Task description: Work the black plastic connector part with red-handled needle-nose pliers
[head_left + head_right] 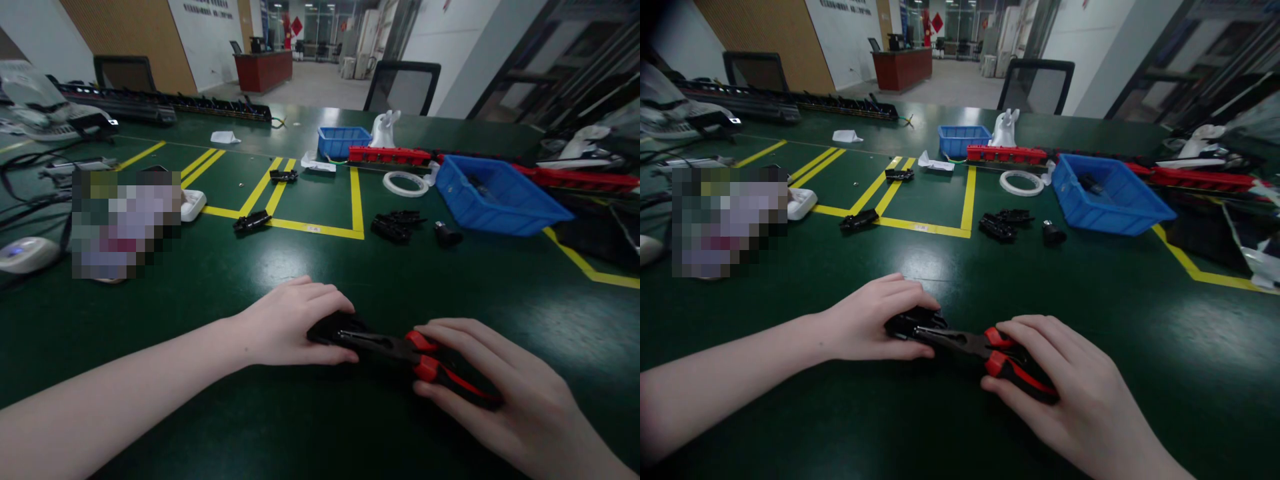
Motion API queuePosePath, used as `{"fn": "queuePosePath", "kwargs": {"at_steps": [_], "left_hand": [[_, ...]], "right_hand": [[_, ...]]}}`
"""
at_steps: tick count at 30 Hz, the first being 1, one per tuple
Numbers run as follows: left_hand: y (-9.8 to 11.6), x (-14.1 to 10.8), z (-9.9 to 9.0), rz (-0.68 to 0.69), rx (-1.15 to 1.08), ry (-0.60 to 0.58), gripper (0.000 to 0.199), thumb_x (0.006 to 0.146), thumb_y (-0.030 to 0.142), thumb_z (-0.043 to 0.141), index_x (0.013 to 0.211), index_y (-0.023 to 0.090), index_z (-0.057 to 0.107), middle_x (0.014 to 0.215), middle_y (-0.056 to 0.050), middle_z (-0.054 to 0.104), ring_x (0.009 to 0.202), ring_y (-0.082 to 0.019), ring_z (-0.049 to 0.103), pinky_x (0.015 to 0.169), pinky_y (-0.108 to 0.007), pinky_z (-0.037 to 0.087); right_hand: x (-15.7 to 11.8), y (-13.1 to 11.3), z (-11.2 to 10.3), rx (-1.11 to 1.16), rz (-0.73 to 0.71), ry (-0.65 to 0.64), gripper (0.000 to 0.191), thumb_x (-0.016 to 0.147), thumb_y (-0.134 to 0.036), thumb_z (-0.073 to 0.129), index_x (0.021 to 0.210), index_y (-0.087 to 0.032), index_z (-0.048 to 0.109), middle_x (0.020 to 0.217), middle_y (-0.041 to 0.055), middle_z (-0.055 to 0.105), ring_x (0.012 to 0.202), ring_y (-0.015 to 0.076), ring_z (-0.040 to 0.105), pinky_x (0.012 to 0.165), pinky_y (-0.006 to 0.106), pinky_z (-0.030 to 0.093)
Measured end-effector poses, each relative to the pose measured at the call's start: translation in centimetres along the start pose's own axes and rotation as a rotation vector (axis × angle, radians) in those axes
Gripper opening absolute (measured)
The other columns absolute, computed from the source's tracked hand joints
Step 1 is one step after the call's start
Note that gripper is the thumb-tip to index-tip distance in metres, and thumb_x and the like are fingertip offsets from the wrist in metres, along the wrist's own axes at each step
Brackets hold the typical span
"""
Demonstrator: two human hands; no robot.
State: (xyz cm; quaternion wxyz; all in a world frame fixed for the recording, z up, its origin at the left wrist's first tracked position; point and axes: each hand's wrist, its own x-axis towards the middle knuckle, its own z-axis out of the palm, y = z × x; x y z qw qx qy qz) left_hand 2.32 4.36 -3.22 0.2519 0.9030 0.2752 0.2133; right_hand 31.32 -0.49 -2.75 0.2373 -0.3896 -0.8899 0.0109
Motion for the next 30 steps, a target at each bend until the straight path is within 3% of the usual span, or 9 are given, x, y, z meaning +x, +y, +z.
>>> {"fn": "queuePosePath", "kwargs": {"at_steps": [9, 14, 20, 26, 30], "left_hand": [[-0.1, 0.0, 0.0, -0.007, 0.029, -0.019, 0.038, 0.089, 0.046, 0.068, 0.112, 0.017, 0.059, 0.098, -0.003, 0.068, 0.086, -0.017, 0.063, 0.076, -0.029, 0.042], [0.0, 0.1, -0.1, -0.030, 0.030, -0.028, 0.037, 0.089, 0.046, 0.067, 0.113, 0.018, 0.059, 0.097, -0.002, 0.068, 0.086, -0.017, 0.063, 0.076, -0.028, 0.043], [0.0, 0.1, -0.1, -0.025, 0.026, -0.028, 0.039, 0.090, 0.046, 0.067, 0.115, 0.018, 0.058, 0.099, -0.003, 0.068, 0.087, -0.018, 0.063, 0.077, -0.029, 0.043], [0.1, 0.1, -0.1, -0.021, 0.026, -0.029, 0.038, 0.090, 0.045, 0.067, 0.115, 0.017, 0.058, 0.098, -0.003, 0.067, 0.086, -0.017, 0.063, 0.076, -0.029, 0.043], [0.0, 0.1, -0.1, -0.019, 0.029, -0.030, 0.038, 0.090, 0.046, 0.066, 0.115, 0.018, 0.058, 0.098, -0.003, 0.067, 0.086, -0.018, 0.063, 0.077, -0.029, 0.043]], "right_hand": [[-0.2, 0.4, 0.4, -0.067, -0.020, -0.003, 0.042, 0.090, -0.045, 0.061, 0.124, -0.021, 0.057, 0.108, 0.0097, 0.067, 0.090, 0.0216, 0.068, 0.071, 0.033, 0.058], [-0.8, 0.7, -0.3, -0.115, 0.039, 0.032, 0.045, 0.090, -0.045, 0.059, 0.130, -0.025, 0.054, 0.113, 0.0099, 0.065, 0.095, 0.0266, 0.067, 0.078, 0.042, 0.057], [-0.6, 0.9, -0.8, -0.160, -0.030, 0.056, 0.042, 0.092, -0.042, 0.055, 0.131, -0.027, 0.053, 0.108, 0.0099, 0.067, 0.102, 0.0322, 0.065, 0.094, 0.056, 0.051], [-0.4, 0.9, -0.5, -0.163, -0.043, 0.050, 0.042, 0.092, -0.044, 0.056, 0.130, -0.026, 0.054, 0.107, 0.0098, 0.068, 0.100, 0.0303, 0.065, 0.091, 0.053, 0.052], [-0.6, 0.8, -0.4, -0.143, -0.035, 0.038, 0.041, 0.090, -0.045, 0.060, 0.125, -0.024, 0.057, 0.107, 0.0095, 0.068, 0.092, 0.0264, 0.067, 0.077, 0.044, 0.056]]}}
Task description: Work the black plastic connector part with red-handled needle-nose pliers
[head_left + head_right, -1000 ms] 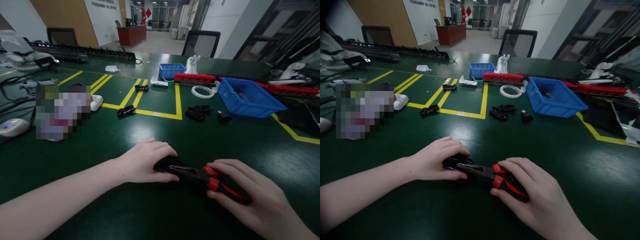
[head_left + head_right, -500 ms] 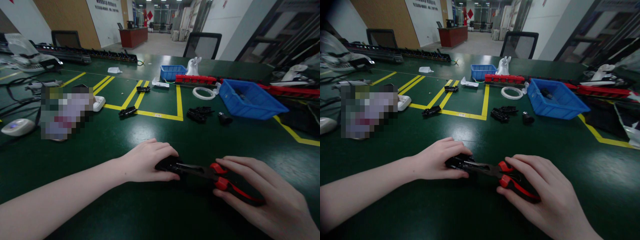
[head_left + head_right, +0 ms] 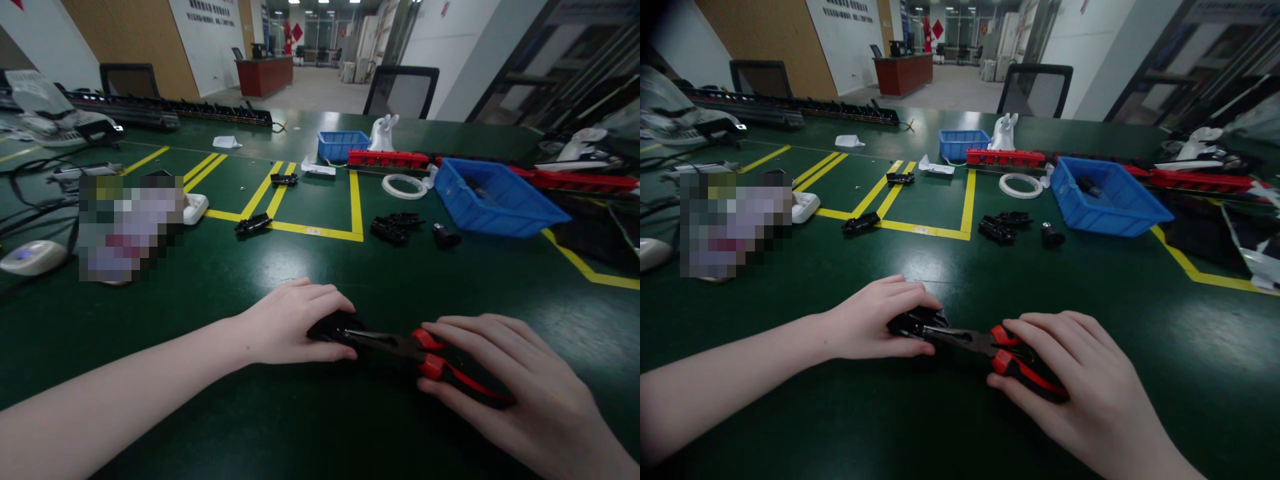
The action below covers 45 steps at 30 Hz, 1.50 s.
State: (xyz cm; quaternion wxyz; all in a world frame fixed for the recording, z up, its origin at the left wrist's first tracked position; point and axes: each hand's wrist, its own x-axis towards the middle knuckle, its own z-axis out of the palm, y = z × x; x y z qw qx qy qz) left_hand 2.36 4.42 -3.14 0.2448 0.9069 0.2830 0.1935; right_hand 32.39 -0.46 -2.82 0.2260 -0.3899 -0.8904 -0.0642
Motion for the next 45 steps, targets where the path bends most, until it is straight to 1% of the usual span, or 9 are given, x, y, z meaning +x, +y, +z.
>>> {"fn": "queuePosePath", "kwargs": {"at_steps": [3, 7, 10, 17, 24, 28, 35, 38, 45], "left_hand": [[-0.1, 0.0, 0.0, 0.007, 0.005, 0.004, 0.039, 0.091, 0.046, 0.065, 0.115, 0.018, 0.057, 0.098, -0.003, 0.067, 0.086, -0.018, 0.064, 0.077, -0.029, 0.044], [-0.1, 0.0, 0.2, 0.015, 0.024, -0.013, 0.039, 0.091, 0.047, 0.065, 0.116, 0.018, 0.057, 0.100, -0.004, 0.067, 0.088, -0.018, 0.064, 0.078, -0.029, 0.044], [-0.2, 0.1, 0.3, 0.033, 0.063, -0.032, 0.041, 0.091, 0.049, 0.065, 0.116, 0.017, 0.057, 0.103, -0.005, 0.067, 0.090, -0.019, 0.064, 0.077, -0.030, 0.044], [-0.7, 0.4, 0.3, 0.052, 0.080, -0.074, 0.044, 0.092, 0.054, 0.061, 0.116, 0.017, 0.055, 0.109, -0.006, 0.066, 0.094, -0.020, 0.065, 0.081, -0.030, 0.047], [-0.7, 0.5, 0.1, 0.078, 0.099, -0.079, 0.044, 0.092, 0.051, 0.062, 0.117, 0.015, 0.055, 0.109, -0.007, 0.066, 0.094, -0.020, 0.065, 0.082, -0.030, 0.047], [-0.7, 0.6, 0.0, 0.090, 0.141, -0.074, 0.046, 0.093, 0.051, 0.062, 0.119, 0.014, 0.055, 0.109, -0.008, 0.066, 0.092, -0.020, 0.065, 0.080, -0.031, 0.047], [-0.6, 0.6, 0.0, 0.078, 0.148, -0.103, 0.046, 0.093, 0.054, 0.060, 0.119, 0.016, 0.057, 0.108, -0.008, 0.065, 0.092, -0.021, 0.064, 0.080, -0.031, 0.047], [-0.4, 0.5, -0.1, 0.064, 0.152, -0.099, 0.043, 0.092, 0.051, 0.062, 0.119, 0.017, 0.057, 0.109, -0.008, 0.065, 0.092, -0.021, 0.064, 0.080, -0.031, 0.047], [-0.2, 0.2, 0.1, 0.072, 0.156, -0.074, 0.043, 0.092, 0.049, 0.064, 0.118, 0.016, 0.057, 0.108, -0.007, 0.065, 0.092, -0.021, 0.064, 0.080, -0.031, 0.047]], "right_hand": [[0.0, -0.1, -0.1, 0.028, -0.007, -0.024, 0.041, 0.089, -0.045, 0.062, 0.122, -0.021, 0.058, 0.107, 0.0099, 0.068, 0.087, 0.0227, 0.068, 0.069, 0.036, 0.058], [0.2, -0.2, 0.1, 0.071, -0.014, -0.022, 0.040, 0.087, -0.044, 0.065, 0.119, -0.021, 0.060, 0.105, 0.0094, 0.069, 0.085, 0.0214, 0.069, 0.068, 0.033, 0.060], [0.0, 0.3, 0.4, 0.085, -0.039, -0.024, 0.042, 0.086, -0.044, 0.066, 0.120, -0.021, 0.060, 0.104, 0.0095, 0.069, 0.083, 0.0212, 0.070, 0.066, 0.031, 0.060], [-0.7, 2.4, 1.1, 0.055, -0.084, -0.020, 0.053, 0.085, -0.047, 0.064, 0.133, -0.025, 0.057, 0.109, 0.0093, 0.068, 0.083, 0.0236, 0.070, 0.061, 0.034, 0.061], [0.6, 1.8, 0.8, 0.065, -0.137, -0.020, 0.045, 0.085, -0.044, 0.066, 0.123, -0.020, 0.061, 0.104, 0.0096, 0.070, 0.082, 0.0201, 0.071, 0.066, 0.029, 0.061], [1.1, 1.9, 0.7, 0.066, -0.145, 0.004, 0.042, 0.084, -0.045, 0.068, 0.119, -0.021, 0.064, 0.103, 0.0087, 0.071, 0.082, 0.0197, 0.071, 0.066, 0.028, 0.060], [0.7, 2.4, 0.7, 0.101, -0.110, -0.039, 0.043, 0.082, -0.043, 0.069, 0.120, -0.023, 0.063, 0.104, 0.0084, 0.071, 0.083, 0.0201, 0.072, 0.068, 0.028, 0.061], [0.3, 2.4, 0.8, 0.120, -0.084, -0.049, 0.041, 0.085, -0.042, 0.067, 0.121, -0.023, 0.063, 0.106, 0.0095, 0.070, 0.086, 0.0208, 0.071, 0.070, 0.029, 0.061], [0.4, 1.7, 0.5, 0.095, -0.085, -0.053, 0.039, 0.086, -0.040, 0.066, 0.120, -0.022, 0.061, 0.107, 0.0089, 0.069, 0.088, 0.0187, 0.070, 0.072, 0.029, 0.060]]}}
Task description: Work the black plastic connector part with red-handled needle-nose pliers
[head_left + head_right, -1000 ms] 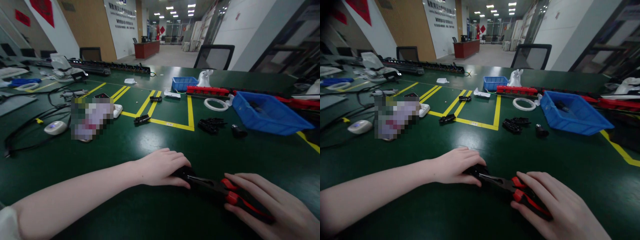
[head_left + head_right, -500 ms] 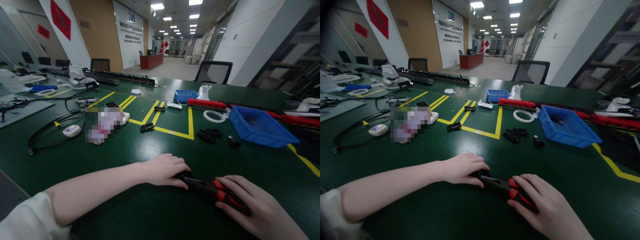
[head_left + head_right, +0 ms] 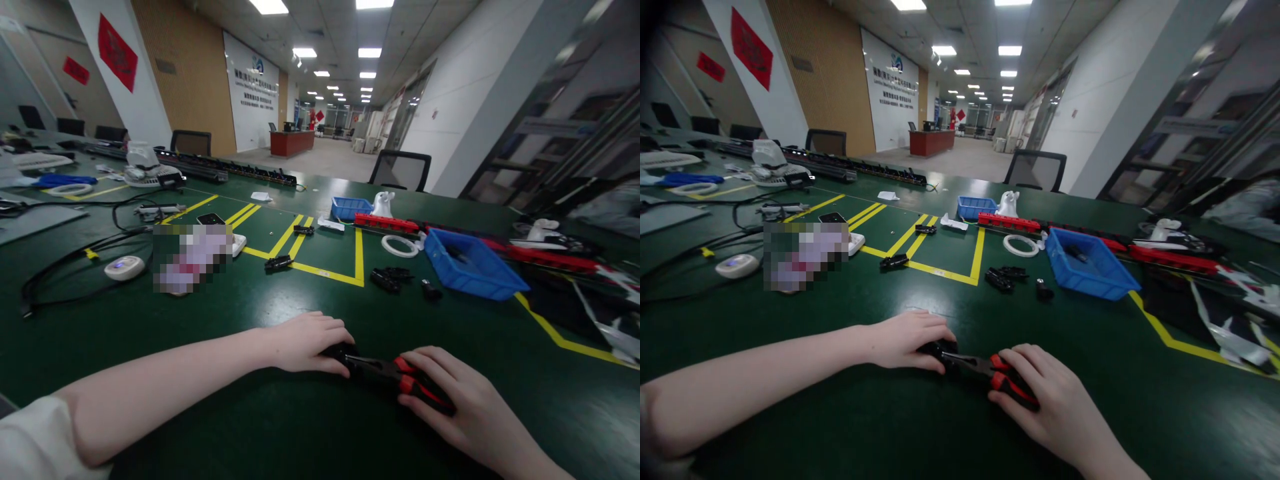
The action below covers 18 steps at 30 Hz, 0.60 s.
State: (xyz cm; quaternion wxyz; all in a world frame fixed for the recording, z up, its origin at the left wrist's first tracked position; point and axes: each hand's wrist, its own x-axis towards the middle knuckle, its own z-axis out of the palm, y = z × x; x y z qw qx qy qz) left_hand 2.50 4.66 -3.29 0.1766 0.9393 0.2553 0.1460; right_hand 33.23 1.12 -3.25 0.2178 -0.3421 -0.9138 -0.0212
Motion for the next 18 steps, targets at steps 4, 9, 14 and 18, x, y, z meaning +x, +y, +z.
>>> {"fn": "queuePosePath", "kwargs": {"at_steps": [4, 9, 14, 18], "left_hand": [[0.07, -0.10, 0.26, 0.006, 0.017, 0.021, 0.044, 0.090, 0.051, 0.065, 0.118, 0.017, 0.058, 0.107, -0.007, 0.065, 0.094, -0.021, 0.063, 0.079, -0.031, 0.046], [0.13, -0.28, 0.55, -0.013, 0.019, 0.051, 0.042, 0.090, 0.049, 0.065, 0.119, 0.019, 0.058, 0.106, -0.006, 0.063, 0.095, -0.021, 0.061, 0.079, -0.030, 0.046], [0.14, -0.35, 0.72, -0.005, 0.052, 0.071, 0.041, 0.089, 0.046, 0.067, 0.120, 0.020, 0.060, 0.111, -0.008, 0.061, 0.100, -0.023, 0.060, 0.083, -0.032, 0.047], [0.34, -0.46, 0.72, 0.003, 0.062, 0.080, 0.042, 0.088, 0.043, 0.069, 0.123, 0.023, 0.060, 0.117, -0.008, 0.060, 0.104, -0.024, 0.059, 0.087, -0.035, 0.047]], "right_hand": [[0.48, -0.75, -0.36, -0.045, -0.014, 0.003, 0.038, 0.085, -0.040, 0.067, 0.117, -0.021, 0.062, 0.105, 0.0092, 0.069, 0.088, 0.0201, 0.069, 0.073, 0.032, 0.060], [0.41, -0.88, -0.45, -0.067, 0.045, -0.029, 0.048, 0.079, -0.039, 0.074, 0.122, -0.022, 0.059, 0.112, 0.0098, 0.066, 0.095, 0.0226, 0.067, 0.079, 0.038, 0.058], [0.29, -0.77, -0.16, -0.057, 0.081, -0.018, 0.048, 0.081, -0.040, 0.073, 0.123, -0.025, 0.055, 0.117, 0.0112, 0.063, 0.105, 0.0275, 0.062, 0.089, 0.045, 0.054], [0.63, -1.07, -0.09, -0.077, 0.106, 0.020, 0.044, 0.086, -0.038, 0.067, 0.123, -0.025, 0.049, 0.119, 0.0117, 0.061, 0.112, 0.0290, 0.059, 0.096, 0.050, 0.051]]}}
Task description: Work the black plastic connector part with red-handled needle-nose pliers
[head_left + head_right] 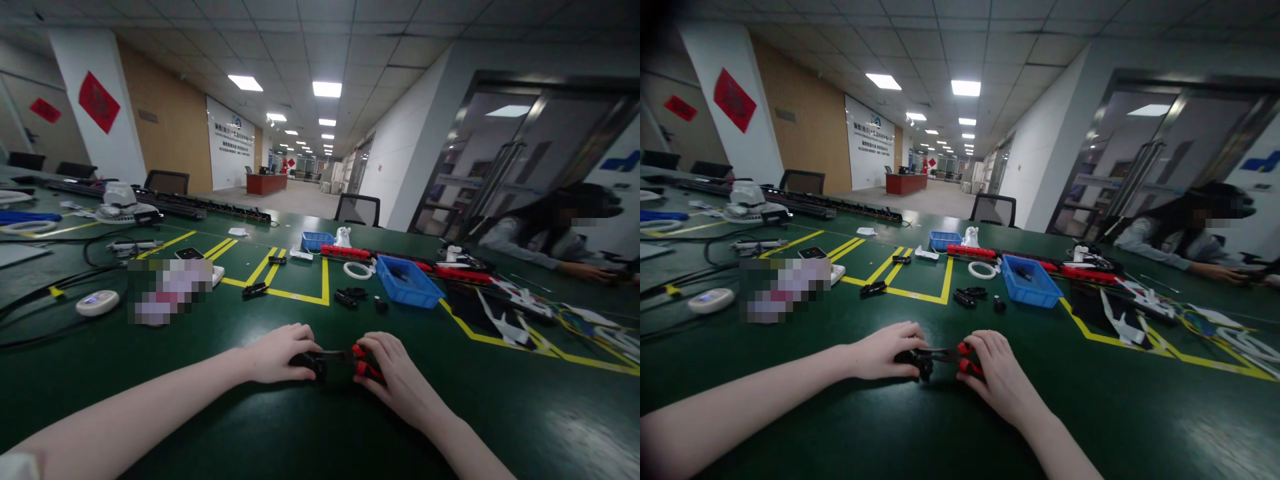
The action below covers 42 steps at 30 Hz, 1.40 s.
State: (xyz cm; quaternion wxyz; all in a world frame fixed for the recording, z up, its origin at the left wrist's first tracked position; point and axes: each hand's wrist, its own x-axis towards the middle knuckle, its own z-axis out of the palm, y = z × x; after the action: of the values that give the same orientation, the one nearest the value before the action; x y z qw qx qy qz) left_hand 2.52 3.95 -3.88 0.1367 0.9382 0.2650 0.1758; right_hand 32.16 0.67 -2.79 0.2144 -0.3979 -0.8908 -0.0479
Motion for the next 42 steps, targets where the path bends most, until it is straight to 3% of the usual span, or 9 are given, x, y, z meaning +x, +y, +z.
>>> {"fn": "queuePosePath", "kwargs": {"at_steps": [4, 10, 15, 18, 21, 26, 30, 36, 42], "left_hand": [[0.3, -0.1, -0.1, -0.024, -0.021, -0.002, 0.050, 0.089, 0.042, 0.067, 0.133, 0.023, 0.055, 0.120, -0.008, 0.059, 0.107, -0.025, 0.058, 0.091, -0.037, 0.047], [0.6, -0.2, -0.1, -0.056, -0.039, 0.009, 0.052, 0.088, 0.042, 0.068, 0.134, 0.023, 0.052, 0.120, -0.008, 0.061, 0.109, -0.025, 0.058, 0.093, -0.038, 0.047], [0.9, -0.1, -0.1, -0.054, -0.037, 0.015, 0.049, 0.088, 0.039, 0.066, 0.133, 0.025, 0.053, 0.122, -0.006, 0.060, 0.111, -0.024, 0.058, 0.096, -0.038, 0.047], [1.0, -0.1, -0.1, -0.044, -0.026, 0.015, 0.048, 0.087, 0.037, 0.065, 0.132, 0.025, 0.053, 0.123, -0.006, 0.059, 0.110, -0.025, 0.058, 0.097, -0.039, 0.046], [1.0, -0.1, -0.1, -0.029, -0.019, 0.014, 0.047, 0.087, 0.034, 0.063, 0.132, 0.024, 0.053, 0.124, -0.007, 0.059, 0.110, -0.025, 0.058, 0.097, -0.039, 0.046], [1.1, -0.2, -0.1, -0.013, -0.020, -0.001, 0.044, 0.085, 0.027, 0.061, 0.128, 0.024, 0.055, 0.122, -0.007, 0.060, 0.111, -0.025, 0.057, 0.096, -0.039, 0.046], [1.1, -0.3, -0.1, -0.026, -0.051, -0.004, 0.043, 0.083, 0.024, 0.061, 0.126, 0.025, 0.057, 0.121, -0.005, 0.060, 0.111, -0.024, 0.056, 0.098, -0.039, 0.045], [1.9, -0.6, 0.0, -0.036, -0.142, -0.027, 0.044, 0.082, 0.019, 0.058, 0.125, 0.026, 0.059, 0.124, -0.004, 0.057, 0.115, -0.024, 0.054, 0.102, -0.039, 0.042], [2.2, -0.5, -0.1, -0.027, -0.196, -0.088, 0.059, 0.076, 0.016, 0.055, 0.134, 0.026, 0.048, 0.134, -0.005, 0.054, 0.125, -0.027, 0.049, 0.108, -0.043, 0.038]], "right_hand": [[0.0, -0.1, 0.4, 0.012, -0.002, -0.002, 0.042, 0.085, -0.025, 0.064, 0.123, -0.025, 0.046, 0.119, 0.0096, 0.061, 0.118, 0.0283, 0.057, 0.105, 0.053, 0.046], [-0.1, 0.0, 0.9, 0.031, -0.017, -0.043, 0.050, 0.069, 0.001, 0.056, 0.111, -0.026, 0.053, 0.117, 0.0056, 0.064, 0.116, 0.0267, 0.059, 0.109, 0.053, 0.042], [0.3, -1.0, -0.2, 0.051, 0.035, -0.064, 0.033, 0.077, -0.009, 0.061, 0.105, -0.025, 0.059, 0.110, 0.0052, 0.067, 0.112, 0.0255, 0.061, 0.106, 0.051, 0.043], [0.6, -1.4, -0.4, 0.063, 0.100, -0.078, 0.022, 0.078, -0.023, 0.071, 0.097, -0.025, 0.060, 0.101, 0.0034, 0.067, 0.096, 0.0219, 0.064, 0.088, 0.041, 0.052], [0.7, -1.7, -0.3, 0.065, 0.149, -0.088, 0.031, 0.075, -0.040, 0.078, 0.095, -0.024, 0.061, 0.097, 0.0024, 0.066, 0.085, 0.0188, 0.062, 0.072, 0.033, 0.051], [0.8, -1.7, -0.1, 0.031, 0.138, -0.087, 0.036, 0.079, -0.056, 0.071, 0.087, -0.022, 0.062, 0.087, 0.0032, 0.065, 0.077, 0.0178, 0.058, 0.065, 0.031, 0.044], [0.7, -1.3, 0.2, -0.003, 0.086, -0.061, 0.035, 0.089, -0.056, 0.059, 0.088, -0.021, 0.061, 0.088, 0.0052, 0.065, 0.075, 0.0180, 0.057, 0.065, 0.032, 0.042], [0.4, -0.4, 0.4, -0.040, 0.024, 0.009, 0.038, 0.104, -0.035, 0.030, 0.089, -0.020, 0.061, 0.089, 0.0065, 0.067, 0.079, 0.0173, 0.059, 0.071, 0.032, 0.044], [0.5, -0.5, 0.6, -0.061, -0.039, 0.031, 0.036, 0.103, -0.033, 0.033, 0.088, -0.019, 0.063, 0.088, 0.0064, 0.068, 0.082, 0.0172, 0.060, 0.075, 0.032, 0.045]]}}
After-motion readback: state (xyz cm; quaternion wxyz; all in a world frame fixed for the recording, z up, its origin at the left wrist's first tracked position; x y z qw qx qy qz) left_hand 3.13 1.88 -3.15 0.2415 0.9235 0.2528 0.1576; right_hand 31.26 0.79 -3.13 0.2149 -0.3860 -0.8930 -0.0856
